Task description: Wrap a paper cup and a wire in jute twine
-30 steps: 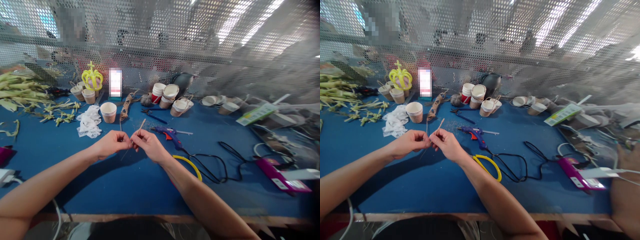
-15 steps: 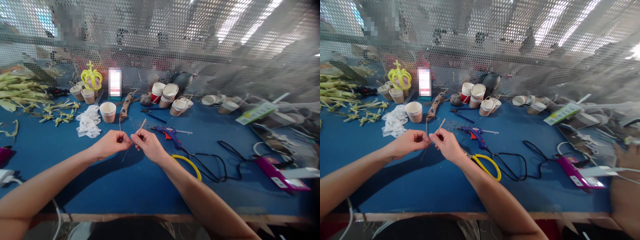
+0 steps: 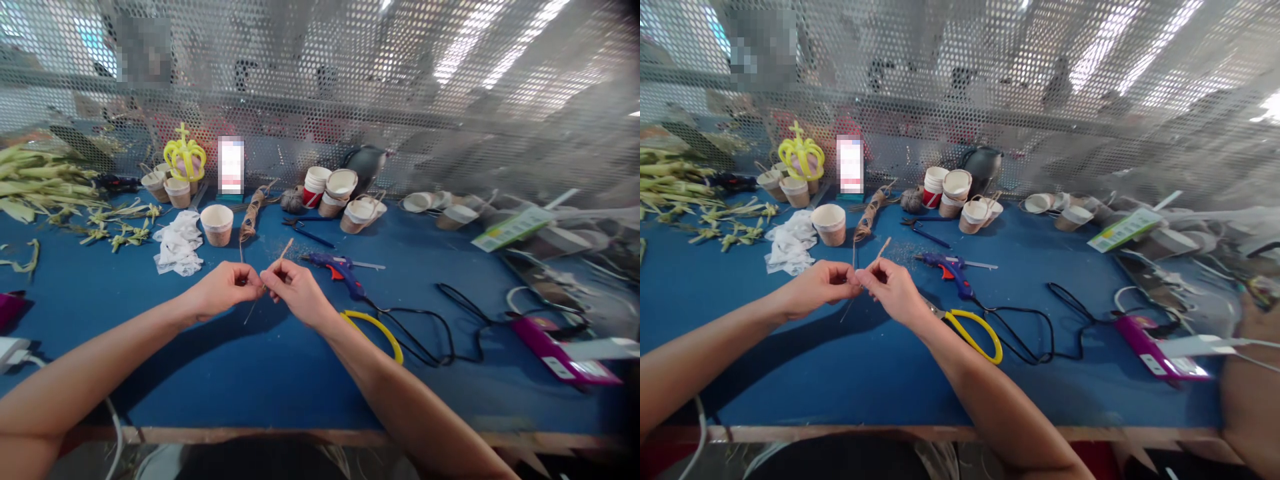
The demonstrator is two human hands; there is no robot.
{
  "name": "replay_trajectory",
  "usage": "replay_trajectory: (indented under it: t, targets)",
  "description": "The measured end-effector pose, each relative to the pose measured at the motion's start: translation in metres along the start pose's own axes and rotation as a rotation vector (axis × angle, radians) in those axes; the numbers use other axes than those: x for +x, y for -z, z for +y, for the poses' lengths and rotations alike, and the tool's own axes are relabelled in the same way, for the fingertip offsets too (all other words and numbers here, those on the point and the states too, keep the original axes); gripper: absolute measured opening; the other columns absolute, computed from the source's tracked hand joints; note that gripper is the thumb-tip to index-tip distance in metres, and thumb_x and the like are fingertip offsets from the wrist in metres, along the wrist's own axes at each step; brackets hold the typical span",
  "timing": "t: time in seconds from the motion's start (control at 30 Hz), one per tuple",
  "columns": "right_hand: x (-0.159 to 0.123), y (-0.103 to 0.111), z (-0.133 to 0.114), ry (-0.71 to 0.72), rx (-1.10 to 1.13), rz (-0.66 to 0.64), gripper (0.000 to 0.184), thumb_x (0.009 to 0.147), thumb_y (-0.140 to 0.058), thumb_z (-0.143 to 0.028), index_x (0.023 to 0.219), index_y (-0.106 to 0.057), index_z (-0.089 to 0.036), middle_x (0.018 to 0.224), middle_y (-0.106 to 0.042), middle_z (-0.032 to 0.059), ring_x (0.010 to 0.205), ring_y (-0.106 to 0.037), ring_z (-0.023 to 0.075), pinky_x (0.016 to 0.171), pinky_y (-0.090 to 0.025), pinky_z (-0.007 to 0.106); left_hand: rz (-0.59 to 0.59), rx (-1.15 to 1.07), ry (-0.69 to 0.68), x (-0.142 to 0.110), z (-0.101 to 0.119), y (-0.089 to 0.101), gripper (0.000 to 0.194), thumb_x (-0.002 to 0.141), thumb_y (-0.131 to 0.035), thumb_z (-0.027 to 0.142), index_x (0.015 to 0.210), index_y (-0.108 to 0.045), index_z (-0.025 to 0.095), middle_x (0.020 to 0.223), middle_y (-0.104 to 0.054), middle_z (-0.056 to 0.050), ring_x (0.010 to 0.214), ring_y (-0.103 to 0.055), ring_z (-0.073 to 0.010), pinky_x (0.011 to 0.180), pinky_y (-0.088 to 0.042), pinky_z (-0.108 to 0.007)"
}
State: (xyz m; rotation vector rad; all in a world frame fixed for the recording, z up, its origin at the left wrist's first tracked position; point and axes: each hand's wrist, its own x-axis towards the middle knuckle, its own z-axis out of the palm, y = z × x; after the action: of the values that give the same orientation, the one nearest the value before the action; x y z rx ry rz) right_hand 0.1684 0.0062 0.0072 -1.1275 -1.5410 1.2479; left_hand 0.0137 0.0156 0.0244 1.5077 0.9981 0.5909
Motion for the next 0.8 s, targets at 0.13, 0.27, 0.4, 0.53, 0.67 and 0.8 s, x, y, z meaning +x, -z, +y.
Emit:
replay_trajectory:
  t: [0.13, 0.27, 0.4, 0.53, 0.67, 0.8]
  targets:
    - [0.0005, 0.0018, -0.0009, -0.038, 0.094, -0.055, 0.025, 0.072, -0.056, -0.041, 0.07, -0.048, -0.017, 0.057, -0.05, -0.0043, 0.047, -0.047, 0.0065, 0.045, -0.039, 0.02, -0.041, -0.079, 0.047, 0.0017, -0.0007, 0.0021, 0.017, 0.066, -0.058, 0.027, 0.06, -0.051, 0.013, 0.049, -0.041, 0.006, 0.043, -0.027, -0.0038, 0.041, -0.018, -0.019]
    - [0.0008, 0.0018, 0.0006, -0.03, 0.058, -0.02, 0.026, 0.072, -0.056, -0.039, 0.066, -0.046, -0.017, 0.053, -0.046, -0.0058, 0.045, -0.044, 0.0059, 0.044, -0.037, 0.019, -0.027, -0.03, 0.03, 0.0024, -0.0017, 0.0019, 0.017, 0.066, -0.058, 0.027, 0.061, -0.051, 0.013, 0.052, -0.042, 0.006, 0.045, -0.029, -0.0041, 0.042, -0.02, -0.019]
    - [0.0005, 0.0013, 0.0012, -0.02, 0.002, 0.022, 0.027, 0.072, -0.056, -0.04, 0.063, -0.044, -0.017, 0.05, -0.043, -0.0066, 0.043, -0.042, 0.0057, 0.043, -0.034, 0.019, 0.016, 0.064, -0.014, 0.0011, -0.0026, 0.001, 0.017, 0.067, -0.057, 0.029, 0.063, -0.052, 0.013, 0.055, -0.043, 0.006, 0.048, -0.033, -0.0052, 0.046, -0.024, -0.019]
    - [0.0004, 0.0012, 0.0013, -0.004, -0.052, 0.043, 0.029, 0.072, -0.056, -0.04, 0.06, -0.042, -0.018, 0.048, -0.042, -0.0067, 0.042, -0.041, 0.0062, 0.043, -0.034, 0.02, 0.027, 0.089, -0.025, 0.0005, -0.0033, -0.0005, 0.016, 0.066, -0.056, 0.029, 0.063, -0.052, 0.013, 0.055, -0.044, 0.005, 0.05, -0.035, -0.0064, 0.049, -0.027, -0.02]
    - [0.0009, 0.0008, 0.0032, 0.019, -0.067, 0.052, 0.03, 0.073, -0.055, -0.04, 0.058, -0.04, -0.018, 0.047, -0.04, -0.0069, 0.041, -0.038, 0.0061, 0.041, -0.031, 0.019, 0.028, 0.067, -0.031, 0.0006, -0.0035, -0.0024, 0.015, 0.066, -0.055, 0.026, 0.063, -0.051, 0.013, 0.055, -0.043, 0.005, 0.051, -0.035, -0.0063, 0.05, -0.028, -0.02]
    - [0.0012, 0.0003, 0.005, 0.023, -0.065, 0.048, 0.03, 0.073, -0.055, -0.039, 0.058, -0.04, -0.018, 0.046, -0.04, -0.007, 0.041, -0.037, 0.0058, 0.041, -0.03, 0.019, 0.032, 0.055, -0.029, 0.0, -0.0028, -0.0036, 0.015, 0.066, -0.055, 0.025, 0.059, -0.049, 0.013, 0.053, -0.041, 0.006, 0.049, -0.032, -0.0051, 0.047, -0.026, -0.019]
